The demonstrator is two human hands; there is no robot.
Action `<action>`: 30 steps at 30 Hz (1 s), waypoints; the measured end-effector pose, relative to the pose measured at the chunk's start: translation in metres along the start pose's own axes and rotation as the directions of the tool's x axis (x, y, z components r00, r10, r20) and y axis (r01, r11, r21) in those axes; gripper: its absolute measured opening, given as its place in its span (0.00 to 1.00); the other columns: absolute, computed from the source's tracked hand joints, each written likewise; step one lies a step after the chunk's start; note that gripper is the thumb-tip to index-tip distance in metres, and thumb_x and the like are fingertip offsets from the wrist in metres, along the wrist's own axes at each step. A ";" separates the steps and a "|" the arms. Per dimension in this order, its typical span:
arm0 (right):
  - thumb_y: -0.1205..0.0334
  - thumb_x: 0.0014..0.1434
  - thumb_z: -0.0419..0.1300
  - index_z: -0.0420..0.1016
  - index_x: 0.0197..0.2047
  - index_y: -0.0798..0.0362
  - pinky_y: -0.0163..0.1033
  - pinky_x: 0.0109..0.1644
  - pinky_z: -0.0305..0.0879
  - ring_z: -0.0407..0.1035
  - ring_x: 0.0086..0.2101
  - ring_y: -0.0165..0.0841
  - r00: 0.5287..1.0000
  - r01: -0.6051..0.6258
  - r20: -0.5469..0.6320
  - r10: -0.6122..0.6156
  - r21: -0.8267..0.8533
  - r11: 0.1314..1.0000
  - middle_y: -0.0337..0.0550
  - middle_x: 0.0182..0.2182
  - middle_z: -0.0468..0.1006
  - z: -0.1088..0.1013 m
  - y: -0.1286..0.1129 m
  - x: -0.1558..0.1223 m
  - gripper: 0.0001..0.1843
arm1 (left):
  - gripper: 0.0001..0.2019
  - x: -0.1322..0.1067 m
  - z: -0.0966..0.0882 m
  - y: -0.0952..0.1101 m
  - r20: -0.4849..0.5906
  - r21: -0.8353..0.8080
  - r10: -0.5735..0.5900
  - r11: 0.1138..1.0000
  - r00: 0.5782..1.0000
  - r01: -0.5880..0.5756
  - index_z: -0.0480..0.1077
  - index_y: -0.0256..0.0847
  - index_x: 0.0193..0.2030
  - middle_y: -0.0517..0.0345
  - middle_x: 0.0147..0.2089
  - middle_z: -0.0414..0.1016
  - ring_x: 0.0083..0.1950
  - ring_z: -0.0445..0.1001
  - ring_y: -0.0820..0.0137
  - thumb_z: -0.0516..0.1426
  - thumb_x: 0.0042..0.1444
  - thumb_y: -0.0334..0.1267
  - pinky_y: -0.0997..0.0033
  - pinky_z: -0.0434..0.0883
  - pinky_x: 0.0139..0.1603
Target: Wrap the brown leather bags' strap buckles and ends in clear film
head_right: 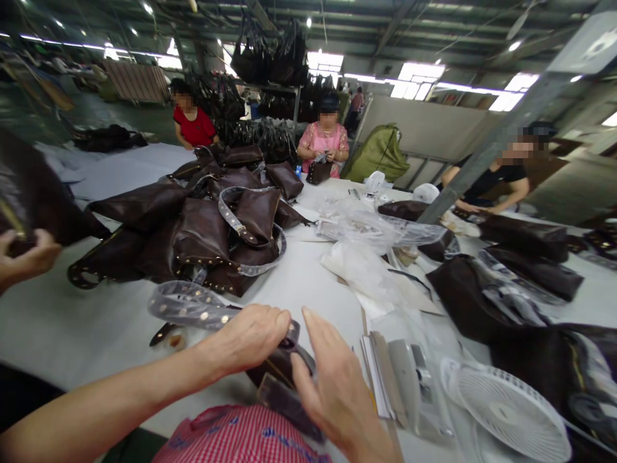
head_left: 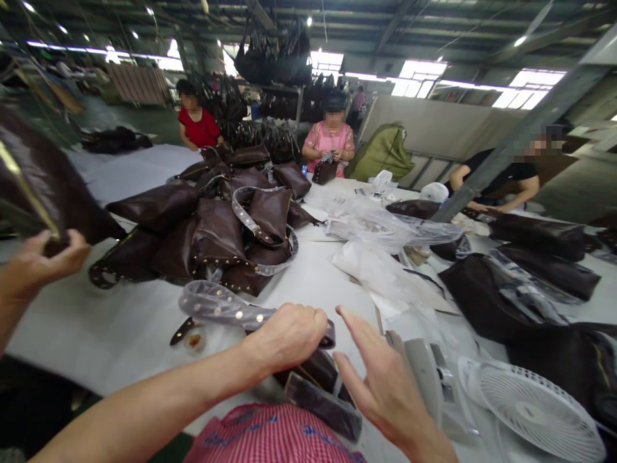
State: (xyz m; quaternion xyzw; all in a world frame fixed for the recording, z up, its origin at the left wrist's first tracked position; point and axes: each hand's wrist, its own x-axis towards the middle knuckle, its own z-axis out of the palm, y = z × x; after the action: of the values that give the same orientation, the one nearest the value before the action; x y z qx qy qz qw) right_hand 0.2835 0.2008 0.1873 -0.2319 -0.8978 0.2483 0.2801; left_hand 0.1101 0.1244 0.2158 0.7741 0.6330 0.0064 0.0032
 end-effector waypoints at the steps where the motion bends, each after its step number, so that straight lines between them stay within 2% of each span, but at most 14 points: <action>1: 0.66 0.59 0.52 0.60 0.64 0.60 0.50 0.51 0.71 0.70 0.51 0.46 0.999 0.035 0.003 -0.035 -0.125 0.991 0.59 0.54 0.72 0.008 -0.006 0.000 0.29 | 0.07 0.002 0.003 0.002 -0.029 0.064 0.018 0.998 0.999 -0.016 0.61 0.37 0.40 0.52 0.34 0.71 0.34 0.72 0.62 0.44 0.60 0.26 0.64 0.68 0.32; 4: 0.73 0.57 0.44 0.58 0.62 0.67 0.47 0.40 0.74 0.74 0.41 0.45 0.998 -0.014 -0.068 -0.012 -0.370 0.929 0.65 0.47 0.75 0.036 -0.015 0.005 0.29 | 0.10 0.005 0.017 0.007 -0.106 0.177 -0.008 0.984 0.994 0.027 0.61 0.36 0.42 0.53 0.33 0.68 0.34 0.70 0.63 0.43 0.60 0.24 0.63 0.67 0.33; 6: 0.76 0.56 0.43 0.59 0.61 0.66 0.43 0.36 0.73 0.74 0.37 0.42 0.997 -0.032 -0.075 0.002 -0.402 0.915 0.63 0.45 0.75 0.049 -0.013 0.010 0.28 | 0.11 0.005 0.026 0.009 -0.132 0.215 -0.051 0.974 0.990 0.078 0.61 0.36 0.43 0.52 0.34 0.68 0.36 0.70 0.62 0.42 0.60 0.23 0.62 0.67 0.36; 8: 0.76 0.56 0.43 0.63 0.55 0.62 0.40 0.33 0.71 0.73 0.33 0.39 1.000 -0.008 -0.021 0.001 -0.356 0.935 0.56 0.39 0.76 0.057 -0.007 0.016 0.24 | 0.12 0.005 0.031 0.009 -0.122 0.216 -0.068 0.972 0.990 0.094 0.62 0.35 0.45 0.50 0.36 0.68 0.38 0.69 0.61 0.42 0.60 0.22 0.61 0.67 0.38; 11: 0.75 0.57 0.44 0.67 0.39 0.55 0.36 0.29 0.67 0.69 0.27 0.34 0.997 -0.056 0.027 0.067 -0.286 0.957 0.46 0.30 0.72 0.064 0.001 0.024 0.14 | 0.11 0.010 0.031 0.004 -0.046 0.118 -0.134 0.983 0.990 0.139 0.63 0.35 0.41 0.48 0.37 0.69 0.39 0.70 0.59 0.43 0.59 0.23 0.58 0.68 0.39; 14: 0.72 0.60 0.44 0.65 0.39 0.54 0.35 0.29 0.65 0.69 0.27 0.33 0.991 -0.129 -0.068 0.117 -0.229 0.965 0.44 0.30 0.72 0.075 0.008 0.029 0.11 | 0.09 0.017 0.026 -0.002 -0.024 -0.123 -0.267 0.957 0.964 0.262 0.63 0.35 0.42 0.46 0.40 0.71 0.42 0.71 0.57 0.44 0.61 0.26 0.54 0.68 0.43; 16: 0.69 0.61 0.44 0.65 0.44 0.55 0.36 0.30 0.66 0.70 0.29 0.34 0.976 -0.162 -0.169 0.136 -0.157 0.974 0.45 0.32 0.74 0.082 0.012 0.029 0.12 | 0.12 0.017 0.025 -0.005 -0.027 -0.403 -0.333 0.866 0.943 0.295 0.61 0.35 0.49 0.45 0.45 0.71 0.46 0.71 0.59 0.45 0.59 0.27 0.56 0.68 0.48; 19: 0.67 0.60 0.44 0.64 0.48 0.54 0.38 0.33 0.67 0.72 0.32 0.36 0.944 -0.179 -0.288 0.161 -0.039 0.983 0.47 0.36 0.76 0.090 0.018 0.027 0.15 | 0.23 0.013 0.035 -0.002 -0.071 -0.761 -0.338 0.627 0.938 0.169 0.55 0.36 0.56 0.45 0.53 0.67 0.55 0.67 0.63 0.47 0.52 0.24 0.61 0.66 0.56; 21: 0.67 0.59 0.44 0.64 0.49 0.54 0.40 0.37 0.69 0.73 0.36 0.37 0.924 -0.172 -0.342 0.170 0.025 0.985 0.49 0.39 0.76 0.093 0.023 0.027 0.16 | 0.23 0.012 0.047 0.003 -0.140 -0.861 -0.379 0.503 0.915 0.077 0.55 0.38 0.55 0.47 0.54 0.66 0.56 0.66 0.65 0.46 0.51 0.24 0.61 0.64 0.59; 23: 0.67 0.59 0.44 0.64 0.50 0.55 0.41 0.39 0.69 0.73 0.38 0.37 0.904 -0.177 -0.384 0.189 0.068 0.982 0.50 0.40 0.76 0.092 0.027 0.028 0.17 | 0.19 0.012 0.059 0.007 -0.198 -0.890 -0.478 0.454 0.855 0.047 0.56 0.38 0.52 0.49 0.50 0.66 0.53 0.66 0.65 0.45 0.53 0.26 0.61 0.65 0.57; 25: 0.68 0.59 0.44 0.64 0.50 0.55 0.41 0.39 0.69 0.72 0.36 0.37 0.902 -0.182 -0.384 0.199 0.080 0.980 0.48 0.38 0.76 0.088 0.028 0.029 0.16 | 0.15 0.015 0.067 0.007 -0.217 -0.855 -0.518 0.509 0.827 0.094 0.57 0.39 0.49 0.50 0.46 0.66 0.48 0.67 0.65 0.45 0.54 0.27 0.60 0.68 0.53; 26: 0.68 0.59 0.44 0.64 0.49 0.55 0.40 0.39 0.68 0.72 0.36 0.36 0.919 -0.166 -0.352 0.179 0.068 0.984 0.47 0.37 0.76 0.084 0.028 0.029 0.16 | 0.13 0.016 0.069 0.006 -0.207 -0.802 -0.489 0.581 0.847 0.139 0.57 0.39 0.47 0.50 0.45 0.66 0.46 0.67 0.64 0.46 0.54 0.27 0.60 0.68 0.50; 28: 0.71 0.57 0.45 0.66 0.47 0.54 0.39 0.39 0.67 0.70 0.36 0.36 0.968 -0.099 -0.236 0.090 -0.025 0.995 0.47 0.37 0.75 0.074 0.025 0.027 0.16 | 0.10 0.017 0.066 0.001 -0.139 -0.613 -0.344 0.766 0.929 0.192 0.58 0.39 0.44 0.51 0.42 0.66 0.43 0.67 0.63 0.46 0.55 0.26 0.60 0.70 0.46; 30: 0.73 0.56 0.47 0.68 0.42 0.54 0.39 0.39 0.65 0.69 0.34 0.36 0.995 -0.043 -0.101 0.024 -0.183 0.982 0.46 0.32 0.74 0.063 0.021 0.026 0.14 | 0.08 0.018 0.057 -0.003 -0.063 -0.388 -0.198 0.908 0.978 0.159 0.59 0.39 0.42 0.51 0.40 0.66 0.41 0.67 0.62 0.44 0.58 0.27 0.58 0.71 0.43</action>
State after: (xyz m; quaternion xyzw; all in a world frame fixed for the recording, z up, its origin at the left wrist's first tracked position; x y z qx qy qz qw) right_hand 0.2311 0.2117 0.1394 -0.2839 -0.8982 0.1567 0.2968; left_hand 0.1113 0.1433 0.1585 0.6962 0.6872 0.1679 0.1218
